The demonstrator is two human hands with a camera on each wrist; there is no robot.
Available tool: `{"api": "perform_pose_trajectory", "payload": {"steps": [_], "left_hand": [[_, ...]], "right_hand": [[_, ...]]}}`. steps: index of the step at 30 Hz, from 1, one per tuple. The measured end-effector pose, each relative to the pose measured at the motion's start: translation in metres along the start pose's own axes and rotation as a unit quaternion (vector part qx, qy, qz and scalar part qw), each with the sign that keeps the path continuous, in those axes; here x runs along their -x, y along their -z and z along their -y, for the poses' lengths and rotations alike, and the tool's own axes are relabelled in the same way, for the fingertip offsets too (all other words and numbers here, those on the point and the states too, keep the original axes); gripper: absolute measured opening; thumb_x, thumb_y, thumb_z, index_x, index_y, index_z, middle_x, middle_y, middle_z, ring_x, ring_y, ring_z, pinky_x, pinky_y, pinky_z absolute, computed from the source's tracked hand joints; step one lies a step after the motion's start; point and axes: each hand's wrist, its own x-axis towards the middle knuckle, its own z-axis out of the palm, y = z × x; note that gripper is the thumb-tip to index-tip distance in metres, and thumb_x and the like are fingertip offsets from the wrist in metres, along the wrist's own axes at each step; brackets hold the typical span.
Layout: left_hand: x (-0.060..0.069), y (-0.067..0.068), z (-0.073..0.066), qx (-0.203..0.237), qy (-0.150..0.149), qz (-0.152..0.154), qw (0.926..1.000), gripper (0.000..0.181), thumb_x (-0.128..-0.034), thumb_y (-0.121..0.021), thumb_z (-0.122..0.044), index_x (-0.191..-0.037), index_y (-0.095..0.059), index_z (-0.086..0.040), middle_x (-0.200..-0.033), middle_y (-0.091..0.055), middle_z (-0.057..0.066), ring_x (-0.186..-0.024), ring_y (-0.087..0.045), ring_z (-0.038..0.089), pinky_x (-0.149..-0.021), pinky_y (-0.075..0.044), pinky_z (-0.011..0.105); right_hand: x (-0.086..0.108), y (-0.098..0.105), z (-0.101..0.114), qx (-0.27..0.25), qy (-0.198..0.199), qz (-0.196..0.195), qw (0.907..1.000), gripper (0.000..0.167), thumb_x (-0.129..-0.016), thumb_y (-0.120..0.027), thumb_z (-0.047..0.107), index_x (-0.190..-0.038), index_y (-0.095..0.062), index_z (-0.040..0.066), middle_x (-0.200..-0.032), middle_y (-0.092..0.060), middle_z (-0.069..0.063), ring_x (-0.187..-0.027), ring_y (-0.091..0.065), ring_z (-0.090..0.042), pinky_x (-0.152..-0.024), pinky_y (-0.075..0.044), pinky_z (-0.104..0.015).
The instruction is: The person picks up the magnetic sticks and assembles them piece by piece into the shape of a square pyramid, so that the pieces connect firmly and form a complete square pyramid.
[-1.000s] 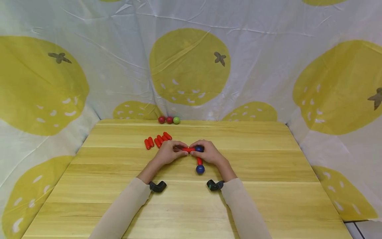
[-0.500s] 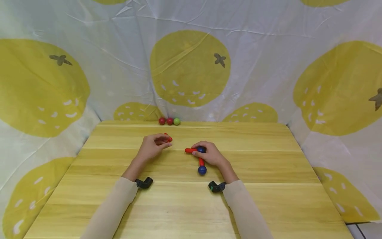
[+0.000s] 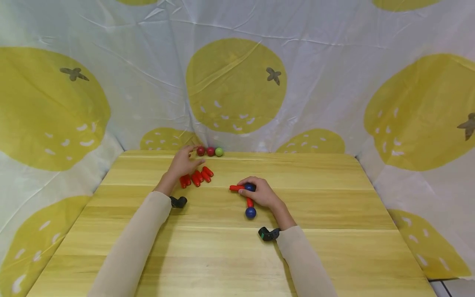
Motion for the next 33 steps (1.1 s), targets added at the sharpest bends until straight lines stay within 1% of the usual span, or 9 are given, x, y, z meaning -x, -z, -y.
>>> {"api": "perform_pose_trajectory", "payload": {"steps": [3, 6, 9, 11, 14, 17, 20, 26, 33], "left_hand": [[-0.004, 0.001, 0.002, -0.027, -0.012, 0.013, 0.9995, 0.061, -0.0927, -0.076, -0.017, -0.147, -0.054, -0.002, -0.157, -0.04, 0.027, -0.146, -0.037, 0.047, -0.123, -0.03, 0.06], [-0.007, 0.002, 0.003, -0.045, -0.014, 0.046, 0.9978, 0.065, -0.0944, -0.071, -0.014, -0.153, -0.046, -0.002, -0.164, -0.03, 0.026, -0.151, -0.028, 0.048, -0.125, -0.025, 0.06], [-0.007, 0.002, 0.003, -0.067, -0.002, 0.081, 0.9945, 0.067, -0.0974, -0.065, -0.014, -0.158, -0.039, -0.004, -0.167, -0.025, 0.025, -0.152, -0.027, 0.049, -0.125, -0.026, 0.059], [-0.007, 0.002, 0.003, -0.068, 0.011, 0.091, 0.9934, 0.065, -0.0989, -0.063, -0.015, -0.158, -0.039, -0.006, -0.166, -0.027, 0.026, -0.15, -0.032, 0.049, -0.124, -0.028, 0.059], [-0.006, 0.0, 0.006, -0.063, 0.031, 0.081, 0.9942, 0.057, -0.0997, -0.063, -0.016, -0.153, -0.045, -0.007, -0.157, -0.04, 0.025, -0.143, -0.042, 0.048, -0.121, -0.034, 0.057], [-0.005, -0.001, 0.01, -0.054, 0.049, 0.06, 0.9955, 0.044, -0.0999, -0.065, -0.015, -0.14, -0.052, -0.004, -0.141, -0.052, 0.024, -0.128, -0.052, 0.044, -0.114, -0.043, 0.055], [-0.002, -0.001, 0.013, -0.042, 0.058, 0.042, 0.9966, 0.034, -0.1001, -0.066, -0.012, -0.13, -0.055, -0.002, -0.125, -0.058, 0.022, -0.113, -0.055, 0.041, -0.103, -0.048, 0.052], [0.006, 0.004, 0.009, 0.0, 0.052, 0.021, 0.9984, 0.042, -0.0987, -0.071, -0.019, -0.135, -0.059, -0.003, -0.122, -0.066, 0.019, -0.112, -0.062, 0.036, -0.097, -0.054, 0.048], [0.026, 0.01, -0.018, 0.064, 0.008, 0.022, 0.9977, 0.036, -0.0914, -0.081, -0.025, -0.122, -0.07, -0.011, -0.113, -0.071, 0.011, -0.105, -0.07, 0.031, -0.092, -0.06, 0.044]], "right_hand": [[0.0, -0.001, 0.0, 0.002, 0.004, -0.004, 1.0, 0.024, -0.094, -0.077, 0.027, -0.118, -0.076, 0.021, -0.123, -0.073, -0.003, -0.119, -0.064, -0.026, -0.108, -0.047, -0.047], [0.001, -0.001, 0.0, 0.003, 0.007, -0.006, 1.0, 0.024, -0.095, -0.076, 0.027, -0.118, -0.076, 0.021, -0.124, -0.073, -0.004, -0.119, -0.064, -0.026, -0.107, -0.047, -0.047], [0.001, 0.0, 0.0, 0.003, 0.004, -0.004, 1.0, 0.024, -0.096, -0.075, 0.029, -0.119, -0.076, 0.022, -0.126, -0.072, -0.004, -0.12, -0.064, -0.026, -0.108, -0.046, -0.047], [0.001, 0.0, 0.001, 0.001, 0.0, -0.004, 1.0, 0.024, -0.095, -0.076, 0.029, -0.119, -0.076, 0.023, -0.126, -0.072, -0.005, -0.121, -0.064, -0.026, -0.108, -0.046, -0.047], [0.001, 0.001, 0.0, 0.002, 0.002, -0.007, 1.0, 0.025, -0.096, -0.076, 0.029, -0.119, -0.076, 0.022, -0.127, -0.072, -0.006, -0.12, -0.064, -0.027, -0.108, -0.046, -0.047], [0.001, 0.0, -0.001, -0.002, 0.005, -0.01, 0.9999, 0.024, -0.096, -0.076, 0.028, -0.119, -0.076, 0.021, -0.126, -0.072, -0.006, -0.119, -0.064, -0.027, -0.106, -0.046, -0.047], [0.001, -0.002, -0.002, -0.005, 0.002, -0.012, 0.9999, 0.025, -0.096, -0.076, 0.027, -0.12, -0.076, 0.021, -0.127, -0.071, -0.008, -0.12, -0.063, -0.028, -0.107, -0.045, -0.048], [0.002, -0.002, -0.002, -0.002, -0.007, -0.009, 0.9999, 0.025, -0.096, -0.075, 0.03, -0.12, -0.076, 0.024, -0.128, -0.071, -0.006, -0.122, -0.062, -0.027, -0.108, -0.046, -0.048], [0.002, 0.0, 0.001, 0.0, -0.003, -0.01, 0.9999, 0.026, -0.096, -0.075, 0.031, -0.121, -0.075, 0.023, -0.129, -0.071, -0.005, -0.122, -0.063, -0.027, -0.11, -0.046, -0.05]]}}
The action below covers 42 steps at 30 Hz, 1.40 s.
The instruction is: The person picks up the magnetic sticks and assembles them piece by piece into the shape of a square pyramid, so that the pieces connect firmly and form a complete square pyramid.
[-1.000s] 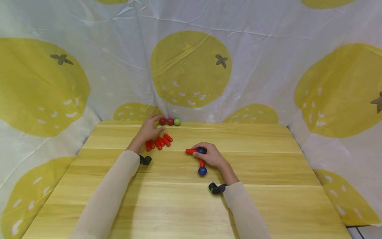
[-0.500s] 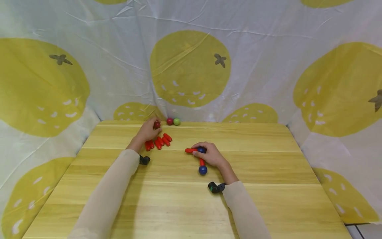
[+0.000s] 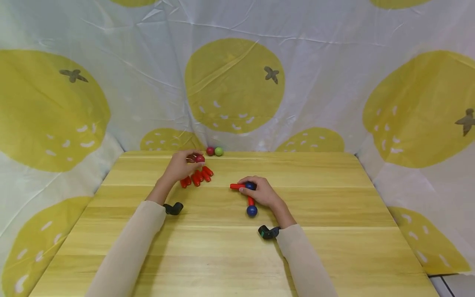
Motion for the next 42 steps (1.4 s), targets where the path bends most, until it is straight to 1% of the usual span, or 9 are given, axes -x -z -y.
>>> {"api": "perform_pose_trajectory", "payload": {"steps": [5, 8, 11, 17, 22, 27, 33, 37, 42], "left_hand": [[0.019, -0.014, -0.014, 0.026, -0.037, 0.035, 0.9984, 0.041, -0.0872, -0.085, -0.024, -0.122, -0.07, -0.009, -0.114, -0.071, 0.009, -0.104, -0.071, 0.027, -0.094, -0.061, 0.041], [0.026, -0.025, -0.02, 0.028, -0.056, 0.042, 0.9972, 0.041, -0.0856, -0.086, -0.022, -0.122, -0.072, -0.007, -0.114, -0.072, 0.008, -0.103, -0.07, 0.024, -0.092, -0.061, 0.038], [0.033, -0.035, -0.027, 0.028, -0.066, 0.054, 0.9959, 0.039, -0.0852, -0.087, -0.022, -0.12, -0.074, -0.009, -0.113, -0.074, 0.005, -0.102, -0.07, 0.019, -0.092, -0.061, 0.035], [0.042, -0.056, -0.037, 0.044, -0.053, 0.09, 0.9935, 0.033, -0.0852, -0.087, -0.022, -0.116, -0.076, -0.015, -0.107, -0.076, -0.002, -0.099, -0.072, 0.013, -0.093, -0.06, 0.034], [0.045, -0.068, -0.04, 0.052, -0.038, 0.094, 0.9935, 0.032, -0.0844, -0.087, -0.019, -0.113, -0.074, -0.014, -0.105, -0.075, -0.002, -0.099, -0.073, 0.014, -0.093, -0.061, 0.035], [0.049, -0.077, -0.037, 0.058, -0.03, 0.098, 0.993, 0.031, -0.084, -0.087, -0.019, -0.111, -0.073, -0.014, -0.103, -0.075, -0.001, -0.098, -0.073, 0.015, -0.091, -0.061, 0.034], [0.05, -0.083, -0.035, 0.066, -0.032, 0.101, 0.9922, 0.031, -0.0845, -0.087, -0.019, -0.111, -0.073, -0.014, -0.104, -0.075, -0.001, -0.099, -0.073, 0.015, -0.093, -0.061, 0.035], [0.05, -0.085, -0.034, 0.064, -0.028, 0.108, 0.9917, 0.034, -0.0856, -0.086, -0.019, -0.116, -0.073, -0.015, -0.108, -0.075, 0.001, -0.101, -0.073, 0.016, -0.094, -0.06, 0.035], [0.052, -0.08, -0.035, 0.064, -0.025, 0.096, 0.993, 0.04, -0.0861, -0.086, -0.021, -0.123, -0.072, -0.011, -0.113, -0.075, 0.004, -0.102, -0.072, 0.017, -0.095, -0.06, 0.035]], "right_hand": [[-0.002, 0.0, 0.0, 0.003, 0.005, 0.002, 1.0, 0.028, -0.097, -0.074, 0.032, -0.123, -0.075, 0.022, -0.127, -0.071, -0.005, -0.119, -0.064, -0.025, -0.105, -0.05, -0.047], [-0.003, 0.001, 0.001, 0.002, 0.004, -0.002, 1.0, 0.028, -0.097, -0.073, 0.033, -0.123, -0.075, 0.022, -0.128, -0.071, -0.005, -0.119, -0.064, -0.025, -0.105, -0.05, -0.047], [-0.003, 0.0, 0.001, 0.0, 0.0, -0.006, 1.0, 0.029, -0.097, -0.074, 0.034, -0.123, -0.075, 0.022, -0.128, -0.071, -0.005, -0.12, -0.064, -0.026, -0.106, -0.05, -0.048], [-0.003, 0.001, 0.001, -0.012, -0.005, -0.011, 0.9999, 0.027, -0.096, -0.075, 0.033, -0.121, -0.076, 0.022, -0.127, -0.071, -0.005, -0.12, -0.063, -0.027, -0.108, -0.048, -0.05], [-0.002, 0.0, -0.001, -0.008, 0.003, -0.011, 0.9999, 0.026, -0.096, -0.074, 0.032, -0.12, -0.076, 0.021, -0.127, -0.072, -0.005, -0.123, -0.063, -0.028, -0.11, -0.045, -0.052], [0.001, -0.001, -0.001, -0.003, 0.0, -0.008, 1.0, 0.026, -0.095, -0.076, 0.031, -0.119, -0.076, 0.021, -0.126, -0.072, -0.005, -0.121, -0.064, -0.027, -0.108, -0.048, -0.05], [0.001, -0.003, 0.0, 0.007, 0.007, 0.004, 0.9999, 0.027, -0.094, -0.076, 0.033, -0.119, -0.076, 0.022, -0.124, -0.072, -0.004, -0.118, -0.064, -0.025, -0.105, -0.051, -0.048], [0.0, -0.003, 0.001, 0.013, 0.01, 0.017, 0.9997, 0.026, -0.094, -0.077, 0.033, -0.119, -0.076, 0.023, -0.122, -0.073, -0.001, -0.116, -0.065, -0.022, -0.104, -0.051, -0.045], [0.001, 0.002, 0.003, 0.023, 0.016, 0.018, 0.9994, 0.031, -0.095, -0.075, 0.031, -0.124, -0.073, 0.02, -0.112, -0.074, 0.0, -0.101, -0.066, -0.017, -0.093, -0.054, -0.038]]}}
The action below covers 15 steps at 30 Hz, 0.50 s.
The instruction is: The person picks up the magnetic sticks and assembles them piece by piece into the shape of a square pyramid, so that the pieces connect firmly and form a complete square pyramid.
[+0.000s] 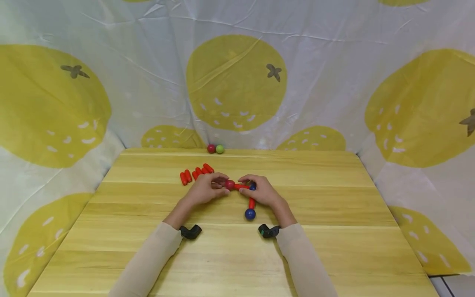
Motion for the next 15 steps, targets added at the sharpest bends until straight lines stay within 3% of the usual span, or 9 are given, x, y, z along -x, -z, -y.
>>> {"api": "perform_pose_trajectory", "payload": {"steps": [4, 7, 11, 15], "left_hand": [[0.008, 0.012, 0.003, -0.001, 0.003, -0.023, 0.9997, 0.043, -0.0859, -0.086, -0.024, -0.122, -0.072, -0.006, -0.115, -0.075, 0.007, -0.1, -0.072, 0.018, -0.093, -0.061, 0.036], [0.016, 0.024, 0.008, -0.008, 0.013, -0.048, 0.9987, 0.042, -0.0855, -0.087, -0.027, -0.12, -0.074, -0.006, -0.113, -0.076, 0.007, -0.096, -0.072, 0.018, -0.09, -0.061, 0.036], [0.027, 0.043, 0.019, -0.016, 0.026, -0.098, 0.9947, 0.036, -0.0851, -0.087, -0.028, -0.113, -0.076, -0.008, -0.103, -0.077, 0.005, -0.087, -0.071, 0.016, -0.081, -0.062, 0.032], [0.039, 0.063, 0.03, -0.02, 0.059, -0.159, 0.9853, 0.041, -0.0821, -0.089, -0.031, -0.113, -0.075, -0.008, -0.095, -0.074, 0.005, -0.081, -0.069, 0.018, -0.074, -0.059, 0.029]], "right_hand": [[0.002, 0.003, -0.002, 0.006, 0.011, -0.008, 0.9999, 0.036, -0.096, -0.075, 0.026, -0.129, -0.069, 0.015, -0.11, -0.073, -0.002, -0.086, -0.062, -0.015, -0.079, -0.053, -0.031], [0.005, 0.006, -0.002, 0.005, 0.013, -0.011, 0.9998, 0.042, -0.095, -0.076, 0.022, -0.134, -0.066, 0.012, -0.118, -0.071, -0.005, -0.079, -0.058, -0.015, -0.071, -0.049, -0.027], [0.009, 0.008, -0.003, 0.004, 0.016, -0.015, 0.9997, 0.051, -0.093, -0.077, 0.016, -0.142, -0.06, 0.009, -0.097, -0.068, -0.007, -0.069, -0.053, -0.016, -0.064, -0.045, -0.026], [0.01, 0.009, -0.006, 0.009, 0.029, -0.023, 0.9993, 0.057, -0.093, -0.076, 0.013, -0.146, -0.056, 0.01, -0.077, -0.057, -0.004, -0.064, -0.049, -0.014, -0.059, -0.044, -0.025]]}}
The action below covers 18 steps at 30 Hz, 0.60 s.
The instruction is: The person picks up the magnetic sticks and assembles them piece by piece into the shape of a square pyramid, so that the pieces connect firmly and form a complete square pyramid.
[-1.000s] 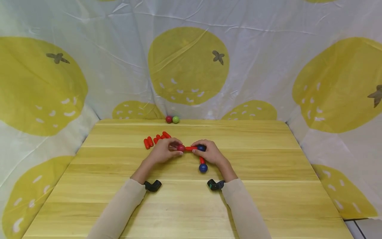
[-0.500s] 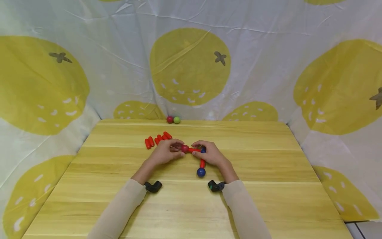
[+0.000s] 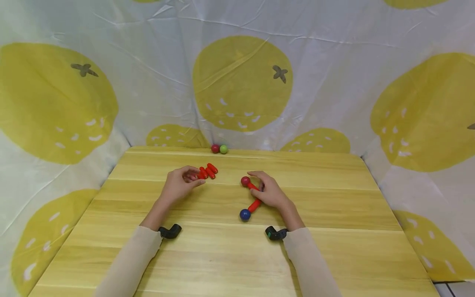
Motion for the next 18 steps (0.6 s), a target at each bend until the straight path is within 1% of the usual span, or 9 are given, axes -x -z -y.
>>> {"api": "perform_pose_trajectory", "payload": {"steps": [3, 5, 7, 9, 11, 14, 17, 18], "left_hand": [[0.002, 0.012, 0.008, -0.016, 0.03, -0.032, 0.9989, 0.051, -0.0787, -0.092, -0.033, -0.118, -0.072, -0.008, -0.102, -0.073, 0.008, -0.085, -0.068, 0.022, -0.075, -0.059, 0.033], [0.003, 0.017, 0.013, -0.032, 0.043, -0.044, 0.9976, 0.058, -0.0767, -0.093, -0.034, -0.123, -0.07, -0.007, -0.111, -0.072, 0.01, -0.09, -0.068, 0.025, -0.078, -0.059, 0.038], [0.003, 0.021, 0.018, -0.046, 0.053, -0.046, 0.9965, 0.063, -0.0757, -0.094, -0.035, -0.126, -0.068, -0.007, -0.118, -0.07, 0.013, -0.092, -0.069, 0.027, -0.08, -0.059, 0.042], [0.004, 0.023, 0.024, -0.06, 0.064, -0.042, 0.9953, 0.067, -0.0756, -0.094, -0.036, -0.129, -0.067, -0.006, -0.121, -0.069, 0.015, -0.094, -0.069, 0.028, -0.081, -0.059, 0.043], [0.004, 0.025, 0.029, -0.066, 0.071, -0.035, 0.9946, 0.066, -0.0766, -0.093, -0.036, -0.129, -0.066, -0.005, -0.121, -0.069, 0.015, -0.094, -0.069, 0.027, -0.082, -0.059, 0.042], [0.003, 0.028, 0.035, -0.067, 0.074, -0.028, 0.9946, 0.059, -0.0799, -0.091, -0.034, -0.125, -0.068, -0.004, -0.116, -0.072, 0.016, -0.094, -0.07, 0.027, -0.083, -0.059, 0.041], [0.003, 0.032, 0.037, -0.061, 0.071, -0.024, 0.9953, 0.048, -0.0844, -0.087, -0.026, -0.122, -0.069, -0.003, -0.112, -0.074, 0.016, -0.094, -0.072, 0.027, -0.084, -0.061, 0.041], [0.003, 0.033, 0.038, -0.06, 0.07, -0.023, 0.9955, 0.045, -0.0858, -0.085, -0.023, -0.122, -0.07, -0.002, -0.111, -0.075, 0.017, -0.093, -0.073, 0.028, -0.084, -0.061, 0.042]], "right_hand": [[0.003, 0.002, -0.001, -0.001, 0.007, 0.0, 1.0, 0.057, -0.094, -0.076, 0.012, -0.147, -0.056, 0.011, -0.073, -0.055, -0.003, -0.062, -0.049, -0.013, -0.058, -0.044, -0.025], [0.004, 0.004, 0.0, -0.004, 0.002, 0.003, 1.0, 0.055, -0.094, -0.075, 0.012, -0.146, -0.057, 0.012, -0.07, -0.055, -0.003, -0.06, -0.049, -0.013, -0.056, -0.044, -0.025], [0.006, 0.006, 0.002, -0.006, -0.008, 0.007, 0.9999, 0.052, -0.095, -0.074, 0.013, -0.145, -0.059, 0.014, -0.068, -0.055, -0.002, -0.059, -0.049, -0.013, -0.055, -0.043, -0.025], [0.007, 0.007, 0.004, -0.01, -0.023, 0.007, 0.9997, 0.048, -0.096, -0.073, 0.016, -0.143, -0.061, 0.017, -0.067, -0.054, -0.001, -0.058, -0.048, -0.014, -0.053, -0.041, -0.025], [0.007, 0.007, 0.004, -0.013, -0.036, 0.003, 0.9993, 0.044, -0.098, -0.072, 0.019, -0.14, -0.062, 0.019, -0.066, -0.053, -0.001, -0.057, -0.047, -0.013, -0.052, -0.039, -0.024], [0.008, 0.006, 0.005, -0.018, -0.054, -0.009, 0.9983, 0.037, -0.099, -0.071, 0.023, -0.135, -0.064, 0.021, -0.064, -0.052, -0.001, -0.056, -0.045, -0.012, -0.052, -0.036, -0.023], [0.008, 0.007, 0.004, -0.022, -0.062, -0.021, 0.9976, 0.033, -0.099, -0.07, 0.021, -0.131, -0.065, 0.018, -0.065, -0.054, -0.004, -0.057, -0.045, -0.013, -0.053, -0.036, -0.024], [0.008, 0.007, 0.004, -0.024, -0.064, -0.024, 0.9974, 0.032, -0.099, -0.07, 0.02, -0.13, -0.065, 0.017, -0.07, -0.057, -0.005, -0.058, -0.046, -0.013, -0.053, -0.037, -0.024]]}}
